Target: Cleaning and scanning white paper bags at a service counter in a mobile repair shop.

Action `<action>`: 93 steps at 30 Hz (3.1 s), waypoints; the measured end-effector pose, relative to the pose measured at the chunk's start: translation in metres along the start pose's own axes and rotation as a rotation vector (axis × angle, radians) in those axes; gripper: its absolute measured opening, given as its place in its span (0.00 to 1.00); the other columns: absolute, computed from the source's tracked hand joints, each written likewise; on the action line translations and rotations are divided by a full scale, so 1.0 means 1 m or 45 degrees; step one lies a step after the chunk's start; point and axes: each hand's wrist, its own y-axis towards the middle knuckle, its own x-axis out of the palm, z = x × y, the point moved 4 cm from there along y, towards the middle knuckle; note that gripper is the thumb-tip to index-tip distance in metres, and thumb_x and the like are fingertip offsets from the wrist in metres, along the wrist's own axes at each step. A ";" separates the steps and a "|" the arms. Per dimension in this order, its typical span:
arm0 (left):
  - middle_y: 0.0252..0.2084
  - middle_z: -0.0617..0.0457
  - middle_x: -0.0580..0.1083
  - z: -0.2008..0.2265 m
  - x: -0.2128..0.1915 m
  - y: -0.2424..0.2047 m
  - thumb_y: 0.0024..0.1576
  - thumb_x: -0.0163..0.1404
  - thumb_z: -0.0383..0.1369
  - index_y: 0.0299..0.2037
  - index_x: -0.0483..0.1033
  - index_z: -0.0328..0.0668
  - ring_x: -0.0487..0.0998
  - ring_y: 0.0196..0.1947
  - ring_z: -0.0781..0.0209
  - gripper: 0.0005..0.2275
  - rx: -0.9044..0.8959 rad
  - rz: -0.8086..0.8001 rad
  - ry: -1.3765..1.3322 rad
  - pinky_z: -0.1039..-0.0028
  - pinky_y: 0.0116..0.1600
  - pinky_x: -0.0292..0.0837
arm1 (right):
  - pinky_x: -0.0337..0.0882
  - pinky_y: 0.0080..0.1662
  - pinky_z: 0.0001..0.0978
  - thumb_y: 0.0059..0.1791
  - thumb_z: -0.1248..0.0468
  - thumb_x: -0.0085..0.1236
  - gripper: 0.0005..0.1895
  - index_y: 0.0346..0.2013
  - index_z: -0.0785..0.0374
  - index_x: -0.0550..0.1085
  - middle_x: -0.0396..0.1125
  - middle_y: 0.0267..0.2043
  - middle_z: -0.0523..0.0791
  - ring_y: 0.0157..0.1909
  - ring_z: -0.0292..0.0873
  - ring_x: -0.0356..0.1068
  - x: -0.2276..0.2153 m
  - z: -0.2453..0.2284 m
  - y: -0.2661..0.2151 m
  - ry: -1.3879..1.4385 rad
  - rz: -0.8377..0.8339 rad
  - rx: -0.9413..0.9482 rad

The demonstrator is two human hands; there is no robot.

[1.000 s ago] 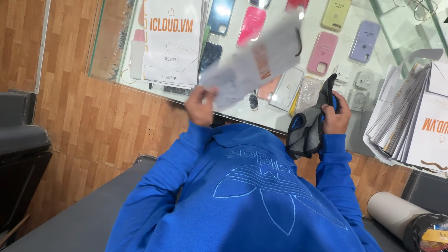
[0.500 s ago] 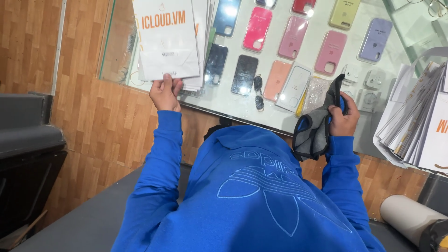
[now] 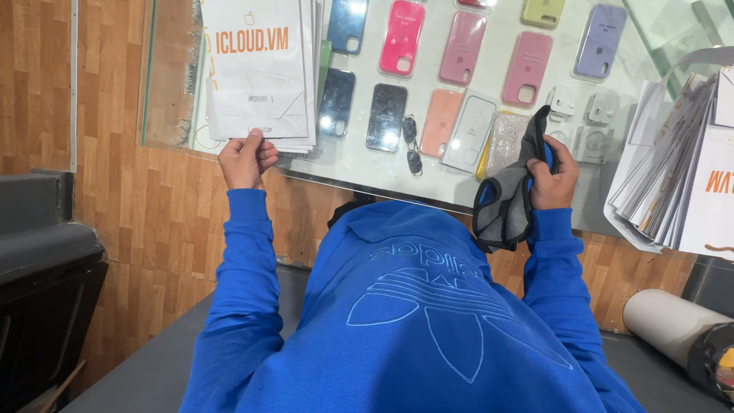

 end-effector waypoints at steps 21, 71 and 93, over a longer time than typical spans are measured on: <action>0.17 0.40 0.68 0.000 -0.011 0.027 0.57 0.50 0.35 0.24 0.62 0.39 0.74 0.14 0.59 0.13 0.238 -0.001 0.279 0.77 0.18 0.75 | 0.62 0.51 0.42 0.38 0.69 0.53 0.23 0.50 0.65 0.71 0.65 0.41 0.54 0.47 0.44 0.60 0.017 -0.023 0.007 -0.014 0.014 -0.063; 0.43 0.51 0.74 -0.045 0.538 -0.297 0.52 0.55 0.26 0.38 0.75 0.40 0.72 0.46 0.54 0.06 3.256 -1.409 0.584 0.65 0.51 0.65 | 0.67 0.47 0.40 0.38 0.58 0.47 0.21 0.43 0.64 0.69 0.69 0.43 0.52 0.45 0.52 0.68 0.009 -0.039 0.003 0.008 -0.163 0.257; 0.33 0.46 0.71 0.099 0.416 -0.261 0.56 0.46 0.23 0.35 0.70 0.32 0.72 0.33 0.50 0.01 2.189 -1.313 -0.185 0.66 0.38 0.69 | 0.64 0.50 0.31 0.40 0.63 0.47 0.20 0.47 0.52 0.69 0.67 0.49 0.47 0.49 0.44 0.65 0.000 -0.049 -0.002 0.000 -0.091 0.155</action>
